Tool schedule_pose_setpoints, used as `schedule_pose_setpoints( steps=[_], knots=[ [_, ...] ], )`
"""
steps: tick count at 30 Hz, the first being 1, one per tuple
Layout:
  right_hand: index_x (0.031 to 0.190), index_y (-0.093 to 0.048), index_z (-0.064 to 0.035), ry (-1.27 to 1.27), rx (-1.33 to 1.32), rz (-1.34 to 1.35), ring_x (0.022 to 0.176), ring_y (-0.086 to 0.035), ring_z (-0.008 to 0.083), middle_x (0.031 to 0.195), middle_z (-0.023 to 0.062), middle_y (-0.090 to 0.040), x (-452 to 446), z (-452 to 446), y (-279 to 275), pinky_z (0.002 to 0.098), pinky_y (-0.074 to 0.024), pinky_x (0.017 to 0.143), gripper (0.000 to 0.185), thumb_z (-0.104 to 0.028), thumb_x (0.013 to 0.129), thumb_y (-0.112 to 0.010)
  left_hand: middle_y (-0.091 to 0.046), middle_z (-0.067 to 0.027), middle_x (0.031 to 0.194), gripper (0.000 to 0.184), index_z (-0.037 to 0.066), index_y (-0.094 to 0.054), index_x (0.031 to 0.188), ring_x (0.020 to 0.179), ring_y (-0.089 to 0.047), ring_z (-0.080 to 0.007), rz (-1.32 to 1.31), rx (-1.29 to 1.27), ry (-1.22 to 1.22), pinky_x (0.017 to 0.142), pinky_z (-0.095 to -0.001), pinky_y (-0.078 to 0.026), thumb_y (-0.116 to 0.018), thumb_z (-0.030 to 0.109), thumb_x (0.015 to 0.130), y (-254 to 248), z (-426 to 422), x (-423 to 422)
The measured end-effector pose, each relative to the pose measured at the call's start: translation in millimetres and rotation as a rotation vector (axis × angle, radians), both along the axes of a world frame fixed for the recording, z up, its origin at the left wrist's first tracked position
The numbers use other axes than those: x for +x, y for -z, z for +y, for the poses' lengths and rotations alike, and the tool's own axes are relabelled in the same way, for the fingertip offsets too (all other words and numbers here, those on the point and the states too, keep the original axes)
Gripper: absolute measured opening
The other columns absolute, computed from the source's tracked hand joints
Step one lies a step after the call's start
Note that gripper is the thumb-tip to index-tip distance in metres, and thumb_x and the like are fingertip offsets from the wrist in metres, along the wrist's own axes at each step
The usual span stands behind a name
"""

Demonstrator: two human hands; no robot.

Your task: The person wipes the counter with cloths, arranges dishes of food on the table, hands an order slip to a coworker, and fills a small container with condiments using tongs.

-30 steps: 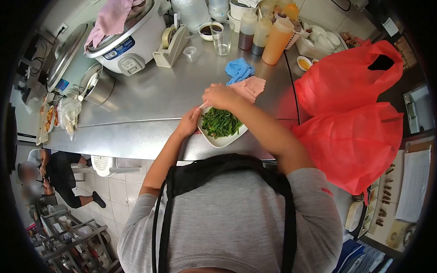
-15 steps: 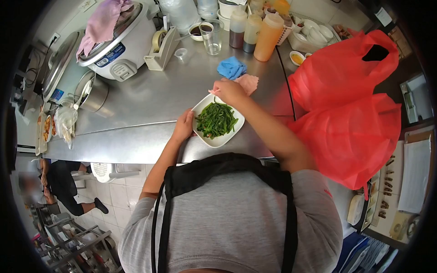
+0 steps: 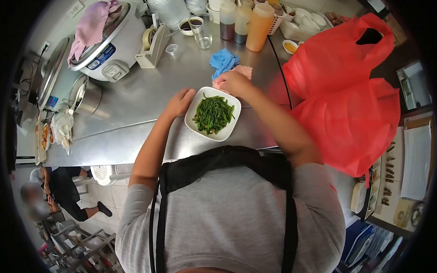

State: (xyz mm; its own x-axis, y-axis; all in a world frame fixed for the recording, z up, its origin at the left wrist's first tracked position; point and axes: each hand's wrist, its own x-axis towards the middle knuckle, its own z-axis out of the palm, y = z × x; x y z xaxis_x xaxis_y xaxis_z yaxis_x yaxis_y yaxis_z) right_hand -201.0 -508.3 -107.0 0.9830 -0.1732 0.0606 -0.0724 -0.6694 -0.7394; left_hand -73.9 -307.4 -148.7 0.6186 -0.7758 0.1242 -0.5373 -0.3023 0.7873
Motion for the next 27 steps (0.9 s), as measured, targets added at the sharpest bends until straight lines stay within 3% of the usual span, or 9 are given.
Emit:
schedule_pose_setpoints(
  steps=[2,3,7,10,13,16,21,25,27],
  knots=[
    [0.073,-0.056,-0.0066,-0.086,-0.109,-0.128,0.064,-0.056,0.0234,0.068,0.0104,-0.057,12.7,7.6,27.5,0.0332,-0.0427,0.057,0.007,-0.013,0.069,-0.055,-0.059,-0.0145,0.077,0.037,0.001,-0.054,0.09,0.073,-0.056,-0.0306,0.002,0.074,0.148,0.068,-0.036,-0.042,-0.04,0.034,0.083,-12.8,-27.1,-1.4],
    [0.076,-0.054,-0.0087,0.072,-0.174,-0.203,0.066,-0.055,0.0257,0.072,0.0094,-0.056,8.7,21.9,27.4,0.0358,-0.0419,0.058,0.009,-0.016,0.07,-0.055,-0.059,-0.0155,0.079,0.036,0.0,-0.054,0.09,0.076,-0.055,-0.0322,0.003,0.111,0.222,0.071,-0.0371,-0.041,-0.041,0.033,0.082,-17.0,-34.6,-2.7],
    [0.076,-0.051,-0.0096,0.217,-0.559,-0.136,0.069,-0.055,0.0271,0.074,0.0095,-0.055,-8.6,35.4,16.3,0.038,-0.0413,0.061,0.008,-0.015,0.071,-0.054,-0.058,-0.0181,0.079,0.031,0.001,-0.056,0.088,0.074,-0.055,-0.0321,-0.041,0.189,0.191,0.068,-0.0366,-0.042,-0.042,0.029,0.082,-6.3,-40.9,-2.5],
    [0.075,-0.052,-0.0085,0.229,-0.31,-0.135,0.068,-0.055,0.0273,0.075,0.0104,-0.055,-22.5,12.4,24.4,0.0375,-0.0415,0.061,0.009,-0.015,0.069,-0.055,-0.057,-0.0193,0.077,0.03,0.001,-0.056,0.083,0.073,-0.055,-0.0339,0.012,0.108,0.062,0.067,-0.0389,-0.042,-0.042,0.027,0.081,-7.0,-18.9,-9.2],
    [0.075,-0.054,-0.0057,0.292,-0.024,0.153,0.074,-0.054,0.0268,0.08,0.0106,-0.054,-24.7,-4.6,-17.6,0.0358,-0.0421,0.064,0.014,-0.015,0.067,-0.061,-0.057,-0.0205,0.077,0.029,0.002,-0.057,0.078,0.073,-0.054,-0.0374,0.029,0.154,-0.019,0.067,-0.0431,-0.042,-0.042,0.026,0.08,-13.7,-5.9,-13.4],
    [0.075,-0.055,-0.0063,0.226,-0.058,0.117,0.075,-0.054,0.0262,0.083,0.0103,-0.055,-12.6,6.5,-0.8,0.0351,-0.0425,0.065,0.014,-0.015,0.066,-0.061,-0.056,-0.0209,0.074,0.028,0.001,-0.055,0.075,0.07,-0.053,-0.0379,-0.088,0.169,-0.069,0.064,-0.0434,-0.041,-0.041,0.025,0.081,-13.6,-5.9,-18.4],
    [0.09,-0.051,-0.0055,0.409,-0.507,0.067,0.08,-0.054,0.0313,0.089,0.0143,-0.055,-7.3,33.6,4.2,0.039,-0.0438,0.066,0.023,-0.021,0.073,-0.054,-0.053,-0.0216,0.069,0.027,-0.001,-0.049,0.075,0.066,-0.052,-0.0377,-0.147,0.054,-0.181,0.06,-0.0422,-0.04,-0.04,0.023,0.082,-2.1,0.8,-28.7],
    [0.084,-0.053,-0.0057,0.486,-0.326,0.139,0.08,-0.055,0.027,0.085,0.0114,-0.056,-9.7,30.5,11.0,0.0376,-0.0432,0.065,0.019,-0.019,0.072,-0.058,-0.053,-0.0208,0.064,0.025,-0.003,-0.048,0.073,0.062,-0.053,-0.0369,-0.003,-0.015,-0.22,0.058,-0.0414,-0.042,-0.042,0.02,0.081,17.2,19.4,-43.4],
    [0.082,-0.054,-0.0052,0.406,-0.255,0.19,0.079,-0.056,0.0261,0.082,0.0111,-0.057,-9.8,28.0,7.3,0.0371,-0.0433,0.065,0.019,-0.022,0.073,-0.057,-0.053,-0.0131,0.063,0.024,-0.001,-0.049,0.076,0.055,-0.052,-0.0257,0.501,0.199,-0.097,0.049,-0.0336,-0.041,-0.041,0.021,0.081,-14.6,25.6,-47.6]
  ],
)
